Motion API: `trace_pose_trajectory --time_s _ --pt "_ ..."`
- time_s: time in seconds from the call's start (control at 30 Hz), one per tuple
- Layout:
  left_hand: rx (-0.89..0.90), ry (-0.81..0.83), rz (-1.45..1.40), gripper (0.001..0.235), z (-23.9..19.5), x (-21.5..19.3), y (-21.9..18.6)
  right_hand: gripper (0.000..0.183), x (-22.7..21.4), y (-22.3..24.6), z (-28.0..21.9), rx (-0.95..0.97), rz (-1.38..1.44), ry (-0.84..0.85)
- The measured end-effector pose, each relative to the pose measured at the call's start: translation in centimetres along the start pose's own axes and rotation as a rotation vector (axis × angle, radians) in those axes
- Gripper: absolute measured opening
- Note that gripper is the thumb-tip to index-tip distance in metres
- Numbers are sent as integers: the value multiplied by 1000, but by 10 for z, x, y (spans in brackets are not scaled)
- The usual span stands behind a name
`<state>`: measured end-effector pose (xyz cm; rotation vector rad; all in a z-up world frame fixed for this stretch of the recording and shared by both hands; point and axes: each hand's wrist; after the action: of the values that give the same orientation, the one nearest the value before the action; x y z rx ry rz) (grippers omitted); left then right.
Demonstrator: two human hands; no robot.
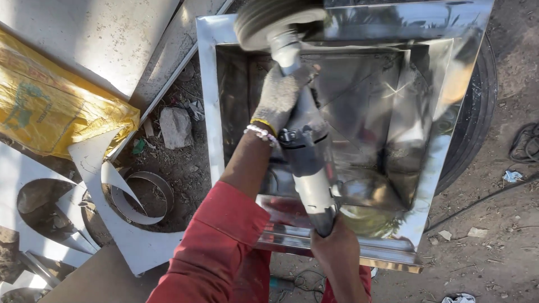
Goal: Polishing the interior surfaces and top edges of a stainless steel sink using a handheld power polisher with a brush attachment.
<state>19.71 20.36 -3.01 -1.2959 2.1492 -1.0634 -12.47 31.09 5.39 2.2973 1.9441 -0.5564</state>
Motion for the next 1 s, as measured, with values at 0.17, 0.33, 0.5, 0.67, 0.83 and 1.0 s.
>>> trace_pose_trajectory --time_s 0.17,0.33,0.5,0.67,0.83,1.0 --pt "-59 -144 -39 45 18 -117 -38 59 92 37 21 -277 -93 -1" --pt "-49 -236 103 35 28 -168 -69 55 113 88 -12 -406 -27 84" --pt "-54 -88 50 38 34 -139 -46 61 106 65 -13 -194 37 76" --pt "-34 116 66 45 6 -19 -34 52 62 15 -8 5 199 -72" --pt "-89 341 423 85 -10 42 -49 37 57 -9 1 163 319 -242" --pt "-117 250 306 74 1 -19 -60 29 70 31 -17 74 274 -113"
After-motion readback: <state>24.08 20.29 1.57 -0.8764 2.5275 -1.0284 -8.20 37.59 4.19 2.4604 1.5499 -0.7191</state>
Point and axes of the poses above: each hand's wrist, its own z-axis towards the middle knuckle, its own x-axis out of the palm, y = z × x, and after that the axes turned 10 degrees about x, right-handed
